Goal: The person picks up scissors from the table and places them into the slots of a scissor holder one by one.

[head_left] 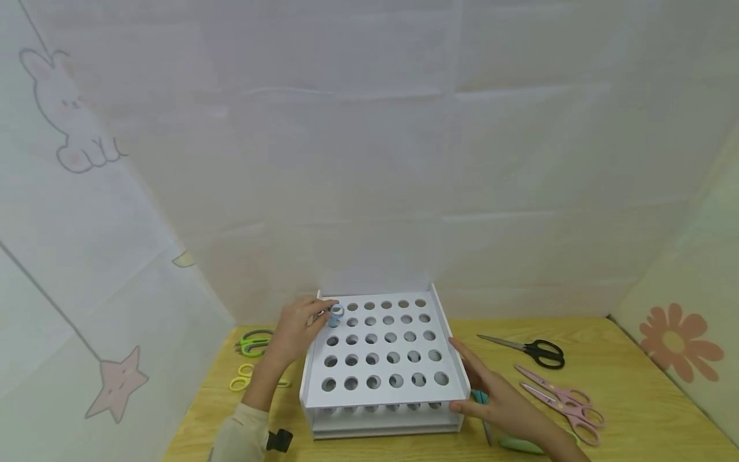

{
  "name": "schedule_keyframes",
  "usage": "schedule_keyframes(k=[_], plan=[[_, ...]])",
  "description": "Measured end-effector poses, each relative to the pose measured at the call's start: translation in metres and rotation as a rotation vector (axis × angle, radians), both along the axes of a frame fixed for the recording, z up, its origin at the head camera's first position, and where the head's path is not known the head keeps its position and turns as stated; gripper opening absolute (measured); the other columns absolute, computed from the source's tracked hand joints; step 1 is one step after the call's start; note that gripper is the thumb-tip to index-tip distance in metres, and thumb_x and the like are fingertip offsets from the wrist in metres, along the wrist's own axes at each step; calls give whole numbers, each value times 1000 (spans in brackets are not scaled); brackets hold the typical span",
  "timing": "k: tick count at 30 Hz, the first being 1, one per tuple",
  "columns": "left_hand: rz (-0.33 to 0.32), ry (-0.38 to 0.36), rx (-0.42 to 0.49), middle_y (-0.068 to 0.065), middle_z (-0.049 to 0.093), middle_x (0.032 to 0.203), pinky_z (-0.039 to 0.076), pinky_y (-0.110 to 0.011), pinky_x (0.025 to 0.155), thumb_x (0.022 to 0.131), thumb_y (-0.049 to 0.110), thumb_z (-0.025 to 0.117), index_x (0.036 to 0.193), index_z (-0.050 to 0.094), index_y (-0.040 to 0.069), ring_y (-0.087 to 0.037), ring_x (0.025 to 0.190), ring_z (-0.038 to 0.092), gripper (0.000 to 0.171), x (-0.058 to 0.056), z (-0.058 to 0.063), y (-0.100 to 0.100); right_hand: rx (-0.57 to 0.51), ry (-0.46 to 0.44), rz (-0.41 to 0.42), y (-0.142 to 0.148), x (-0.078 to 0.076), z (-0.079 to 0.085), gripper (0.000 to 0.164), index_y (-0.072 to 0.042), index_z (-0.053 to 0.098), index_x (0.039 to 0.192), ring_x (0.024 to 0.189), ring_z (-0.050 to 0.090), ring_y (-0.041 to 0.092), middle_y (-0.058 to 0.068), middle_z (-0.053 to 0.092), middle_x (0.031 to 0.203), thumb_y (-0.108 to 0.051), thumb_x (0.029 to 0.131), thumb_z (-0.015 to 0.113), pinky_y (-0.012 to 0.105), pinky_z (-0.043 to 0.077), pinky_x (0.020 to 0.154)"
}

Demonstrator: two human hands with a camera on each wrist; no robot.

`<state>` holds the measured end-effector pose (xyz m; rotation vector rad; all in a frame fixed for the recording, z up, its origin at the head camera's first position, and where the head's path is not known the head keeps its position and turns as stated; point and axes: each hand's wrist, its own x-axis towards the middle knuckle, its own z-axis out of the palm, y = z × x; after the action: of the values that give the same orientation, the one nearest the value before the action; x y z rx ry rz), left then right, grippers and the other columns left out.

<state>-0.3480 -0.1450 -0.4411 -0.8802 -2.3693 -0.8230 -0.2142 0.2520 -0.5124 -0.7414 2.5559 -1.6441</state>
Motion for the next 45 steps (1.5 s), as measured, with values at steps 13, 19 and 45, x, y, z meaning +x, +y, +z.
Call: schedule_keyframes(k=[13, 19, 45], plan=[[21, -88, -64, -3, 73, 106, 47, -51, 89, 93, 9, 73, 116, 78, 11, -30, 104, 59, 23, 4, 6, 7, -2, 3, 15, 3, 1, 1, 96, -28, 8, 165, 123, 59, 28, 20, 26, 162, -11, 96, 72, 37, 52, 95], [32, -149, -71, -4, 71, 115, 43, -54, 95, 96, 12, 70, 121, 75, 11, -31, 111, 56, 25, 4, 4, 5, -2, 6, 14, 0, 0, 1, 95, -28, 8, 165, 126, 57, 34, 18, 22, 164, -13, 96, 72, 37, 52, 95], [73, -164, 168, -7, 64, 126, 51, -52, 87, 105, 24, 59, 139, 60, 7, -25, 110, 58, 38, 24, -4, -49, 19, -3, -13, 0, 1, 2, 96, -29, 8, 165, 125, 57, 37, 18, 22, 164, -18, 95, 73, 36, 52, 95]])
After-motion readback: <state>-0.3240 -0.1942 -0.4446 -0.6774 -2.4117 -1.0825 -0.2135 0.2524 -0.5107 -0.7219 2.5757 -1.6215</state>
